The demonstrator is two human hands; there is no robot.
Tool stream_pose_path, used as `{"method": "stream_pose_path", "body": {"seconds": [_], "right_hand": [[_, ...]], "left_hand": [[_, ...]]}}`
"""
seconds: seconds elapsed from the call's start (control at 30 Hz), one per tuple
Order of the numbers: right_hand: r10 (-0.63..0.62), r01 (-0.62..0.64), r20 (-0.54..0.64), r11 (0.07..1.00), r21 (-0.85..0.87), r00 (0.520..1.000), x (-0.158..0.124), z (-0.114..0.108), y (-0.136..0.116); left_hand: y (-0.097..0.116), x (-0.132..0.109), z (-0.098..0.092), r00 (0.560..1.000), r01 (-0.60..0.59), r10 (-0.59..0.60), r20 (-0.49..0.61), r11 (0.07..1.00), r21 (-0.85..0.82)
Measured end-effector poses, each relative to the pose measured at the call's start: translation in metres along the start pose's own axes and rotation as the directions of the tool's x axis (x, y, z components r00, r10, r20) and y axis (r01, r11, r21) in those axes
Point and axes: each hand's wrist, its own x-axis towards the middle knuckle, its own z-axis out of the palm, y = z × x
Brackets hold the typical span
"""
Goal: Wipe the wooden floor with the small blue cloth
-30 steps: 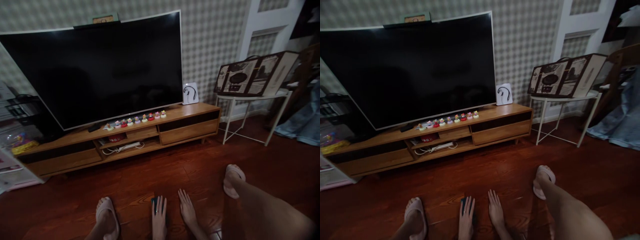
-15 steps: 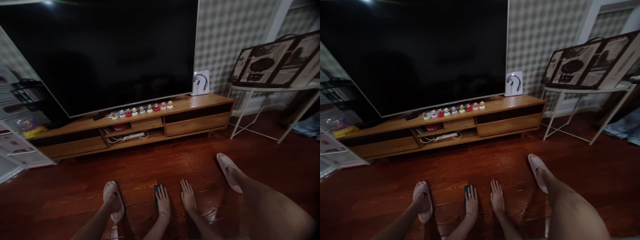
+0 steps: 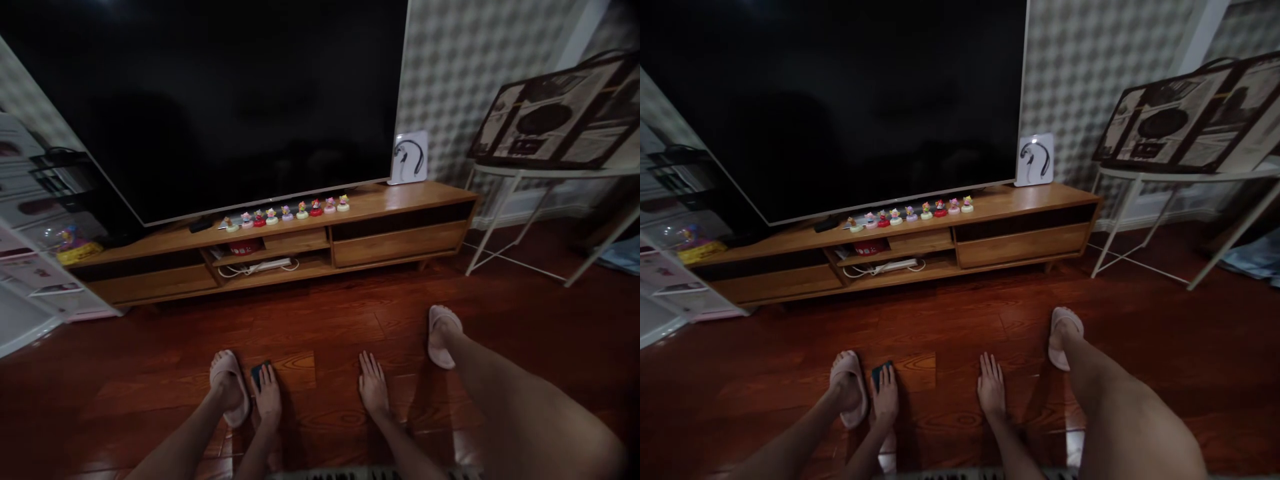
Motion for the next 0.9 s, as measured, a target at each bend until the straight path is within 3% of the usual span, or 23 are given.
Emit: {"method": "stream_pose_path", "body": {"seconds": [0.1, 0.37, 0.47, 0.6, 0.67, 0.8, 0.9], "right_hand": [[0.0, 0.0, 0.016, 1.0, 0.002, 1.0, 0.0, -0.001, -0.003], [0.01, -0.01, 0.01, 1.0, 0.014, 1.0, 0.002, -0.003, -0.008], [0.02, -0.02, -0.01, 1.0, 0.024, 1.0, 0.004, -0.006, -0.011], [0.131, -0.129, -0.061, 0.991, 0.031, 0.99, 0.005, -0.001, -0.03], [0.227, -0.227, -0.099, 0.974, 0.014, 0.969, 0.005, 0.006, -0.047], [0.323, -0.333, -0.144, 0.942, -0.05, 0.935, 0.006, 0.013, -0.075], [0.331, -0.348, -0.139, 0.931, -0.115, 0.933, 0.006, 0.006, -0.082]], "left_hand": [[0.011, -0.013, 0.003, 0.998, -0.058, 0.059, 0.028, 0.998, -0.02], [0.113, -0.049, 0.017, 0.938, -0.322, 0.333, 0.1, 0.94, -0.114], [0.126, -0.055, 0.006, 0.911, -0.342, 0.383, 0.15, 0.908, -0.24], [0.11, -0.036, -0.016, 0.861, -0.36, 0.472, 0.191, 0.83, -0.427], [0.099, -0.02, -0.02, 0.86, -0.343, 0.472, 0.193, 0.815, -0.466], [0.067, 0.012, -0.015, 0.901, -0.291, 0.407, 0.148, 0.821, -0.491], [0.018, 0.034, -0.012, 0.963, -0.202, 0.255, 0.089, 0.898, -0.392]]}}
